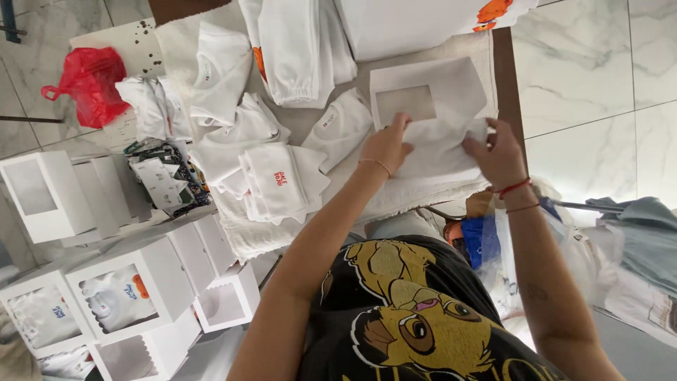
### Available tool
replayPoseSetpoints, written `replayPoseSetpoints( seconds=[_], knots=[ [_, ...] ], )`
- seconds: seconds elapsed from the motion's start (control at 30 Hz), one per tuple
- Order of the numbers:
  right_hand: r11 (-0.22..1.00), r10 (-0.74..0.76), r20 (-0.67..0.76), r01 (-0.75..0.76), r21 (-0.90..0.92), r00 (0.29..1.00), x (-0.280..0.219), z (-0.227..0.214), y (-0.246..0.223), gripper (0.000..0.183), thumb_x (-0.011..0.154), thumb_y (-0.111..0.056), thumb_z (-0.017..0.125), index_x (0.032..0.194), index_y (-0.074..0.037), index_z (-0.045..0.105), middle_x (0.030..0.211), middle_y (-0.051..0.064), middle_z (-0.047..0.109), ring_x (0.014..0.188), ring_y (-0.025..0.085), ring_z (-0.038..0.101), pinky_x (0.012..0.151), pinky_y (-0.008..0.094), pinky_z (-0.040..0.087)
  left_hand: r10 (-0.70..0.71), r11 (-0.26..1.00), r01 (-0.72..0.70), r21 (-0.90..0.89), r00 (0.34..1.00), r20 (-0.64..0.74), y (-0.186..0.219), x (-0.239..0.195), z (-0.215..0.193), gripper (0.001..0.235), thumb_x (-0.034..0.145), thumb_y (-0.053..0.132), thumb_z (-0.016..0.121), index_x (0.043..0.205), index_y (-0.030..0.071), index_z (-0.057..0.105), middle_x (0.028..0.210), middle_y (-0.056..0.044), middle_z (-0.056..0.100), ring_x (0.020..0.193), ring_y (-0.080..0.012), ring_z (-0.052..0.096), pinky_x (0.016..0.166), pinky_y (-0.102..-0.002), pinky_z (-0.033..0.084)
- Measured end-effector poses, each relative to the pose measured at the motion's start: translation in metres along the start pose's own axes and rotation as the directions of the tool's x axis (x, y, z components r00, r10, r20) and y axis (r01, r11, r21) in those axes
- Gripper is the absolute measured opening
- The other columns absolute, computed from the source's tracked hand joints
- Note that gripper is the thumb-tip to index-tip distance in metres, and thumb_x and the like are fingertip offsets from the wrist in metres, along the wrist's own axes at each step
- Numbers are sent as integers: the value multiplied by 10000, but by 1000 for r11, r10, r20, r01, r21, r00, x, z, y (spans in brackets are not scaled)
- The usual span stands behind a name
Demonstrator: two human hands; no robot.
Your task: The person folds white baby garments, including onesies and socks, and places them into white boxes with clear windows. The person handles each item individually, folds it, and arranges it inside the packaging.
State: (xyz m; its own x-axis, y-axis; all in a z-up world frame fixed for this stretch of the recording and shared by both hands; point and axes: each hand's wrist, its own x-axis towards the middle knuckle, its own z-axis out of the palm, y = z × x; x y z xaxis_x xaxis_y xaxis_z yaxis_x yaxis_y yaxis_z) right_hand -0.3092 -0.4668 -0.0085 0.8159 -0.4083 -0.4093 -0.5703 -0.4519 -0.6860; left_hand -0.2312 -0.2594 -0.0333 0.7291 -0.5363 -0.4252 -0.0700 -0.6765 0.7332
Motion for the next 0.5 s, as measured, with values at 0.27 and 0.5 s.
replayPoseSetpoints(
  seconds=[0.27, 0.5],
  knots=[
    [960, 182, 57, -165, -227, 982, -19, 34, 26, 483, 769, -358, 587, 1132, -216, 301, 962, 197, 577, 925, 366, 548, 815, 473, 415, -99, 935, 99, 340, 995, -18, 0, -23, 23, 177, 843, 75, 359, 977, 173, 297, 836, -100, 573, 711, -283, 639, 660, -372, 511],
    [784, -417, -22, 348, -514, 909, -31, 47, 32, 376, 715, -193, 682, 957, -100, 409, 933, 139, 449, 792, 411, 563, 612, 468, 490, 612, 686, -117, 718, 628, -481, 0, -36, 52, 66, 791, 174, 508, 735, 203, 492, 741, -32, 473, 683, -202, 512, 489, -279, 404]
  ],
)
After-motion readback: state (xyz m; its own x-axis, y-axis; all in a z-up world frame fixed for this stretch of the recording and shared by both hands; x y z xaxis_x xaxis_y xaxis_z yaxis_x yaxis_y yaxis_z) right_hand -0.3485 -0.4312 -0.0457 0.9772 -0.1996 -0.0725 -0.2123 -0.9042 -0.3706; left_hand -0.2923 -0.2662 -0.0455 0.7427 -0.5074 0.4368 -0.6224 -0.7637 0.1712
